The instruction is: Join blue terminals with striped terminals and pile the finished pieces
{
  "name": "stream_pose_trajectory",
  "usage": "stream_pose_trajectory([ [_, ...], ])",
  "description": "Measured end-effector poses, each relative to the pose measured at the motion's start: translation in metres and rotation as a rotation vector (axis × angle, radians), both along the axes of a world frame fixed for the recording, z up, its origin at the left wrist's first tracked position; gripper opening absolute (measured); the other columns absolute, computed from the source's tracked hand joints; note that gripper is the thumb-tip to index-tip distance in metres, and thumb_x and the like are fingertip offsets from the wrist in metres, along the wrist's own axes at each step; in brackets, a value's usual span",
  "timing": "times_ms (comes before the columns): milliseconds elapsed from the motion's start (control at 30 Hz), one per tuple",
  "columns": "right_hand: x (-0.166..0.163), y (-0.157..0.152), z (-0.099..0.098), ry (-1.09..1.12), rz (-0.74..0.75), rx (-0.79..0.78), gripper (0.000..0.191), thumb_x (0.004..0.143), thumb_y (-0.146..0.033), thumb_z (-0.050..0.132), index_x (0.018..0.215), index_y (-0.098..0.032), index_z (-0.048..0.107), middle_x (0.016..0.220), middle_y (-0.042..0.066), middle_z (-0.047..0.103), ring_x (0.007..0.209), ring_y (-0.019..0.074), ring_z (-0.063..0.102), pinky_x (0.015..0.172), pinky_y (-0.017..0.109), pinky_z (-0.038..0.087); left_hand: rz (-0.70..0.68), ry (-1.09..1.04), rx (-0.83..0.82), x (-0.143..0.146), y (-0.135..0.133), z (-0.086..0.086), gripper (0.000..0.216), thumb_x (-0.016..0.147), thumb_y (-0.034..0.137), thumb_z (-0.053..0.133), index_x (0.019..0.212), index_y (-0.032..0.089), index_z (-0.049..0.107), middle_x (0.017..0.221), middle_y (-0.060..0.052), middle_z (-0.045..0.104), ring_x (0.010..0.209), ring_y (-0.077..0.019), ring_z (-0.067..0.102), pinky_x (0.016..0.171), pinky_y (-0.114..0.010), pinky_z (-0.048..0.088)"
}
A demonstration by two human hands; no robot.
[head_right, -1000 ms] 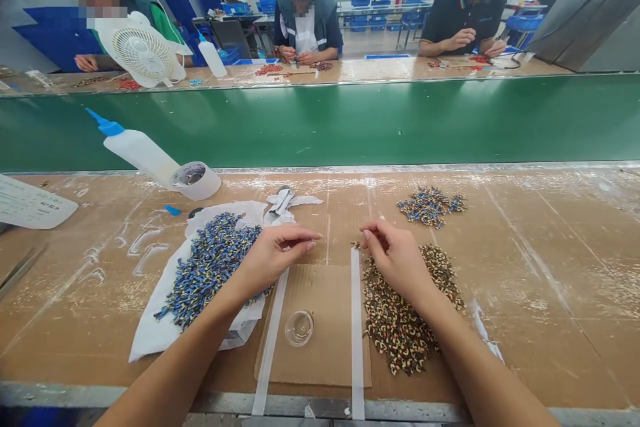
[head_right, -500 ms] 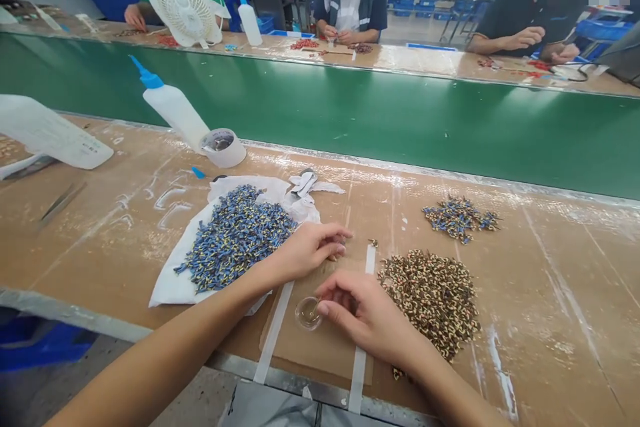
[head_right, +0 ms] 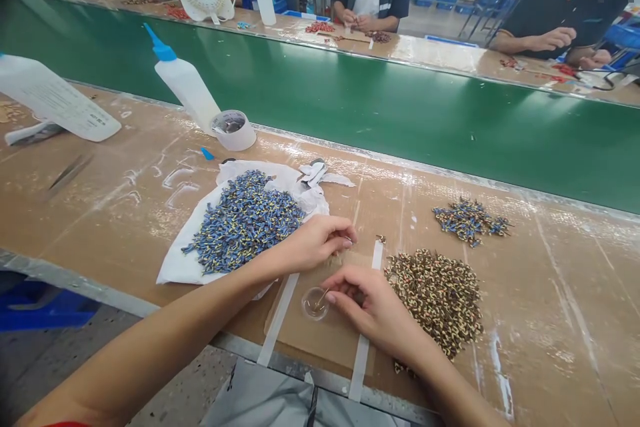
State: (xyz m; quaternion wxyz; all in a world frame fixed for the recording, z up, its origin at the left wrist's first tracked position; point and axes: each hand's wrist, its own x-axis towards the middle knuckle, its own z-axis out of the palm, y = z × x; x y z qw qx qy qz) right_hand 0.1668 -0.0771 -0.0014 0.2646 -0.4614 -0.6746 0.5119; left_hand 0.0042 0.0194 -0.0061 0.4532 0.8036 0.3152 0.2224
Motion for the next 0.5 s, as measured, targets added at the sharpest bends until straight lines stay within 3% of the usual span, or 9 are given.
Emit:
stream_pose_trajectory([
  [367, -0.003, -0.001, 0.004, 0.003, 0.051, 0.132, 0.010, 0.091, -0.026, 0.059, 0.090, -0.020, 0.068, 0.082, 0.002, 0.065, 0.074, 0.0139, 0.058, 0.067, 0.026, 0.043, 0.033, 0.035, 0.075, -0.001, -0.003, 0.007, 0.016, 0.083, 0.004, 0.047, 0.086, 0.016, 0.058, 0.074, 0.001, 0.059, 0.068, -0.0115, 0.053, 0.064, -0.024, 0.035],
  [500, 0.000, 0.001, 0.003, 0.018, -0.033, 0.140, 0.010, 0.090, -0.026, 0.060, 0.096, -0.020, 0.064, 0.078, 0.000, 0.062, 0.069, 0.0128, 0.057, 0.064, 0.025, 0.044, 0.056, -0.081, -0.149, 0.000, -0.001, 0.011, 0.006, 0.083, 0.011, 0.058, 0.080, 0.013, 0.063, 0.078, -0.002, 0.061, 0.072, -0.0121, 0.053, 0.069, -0.025, 0.039],
])
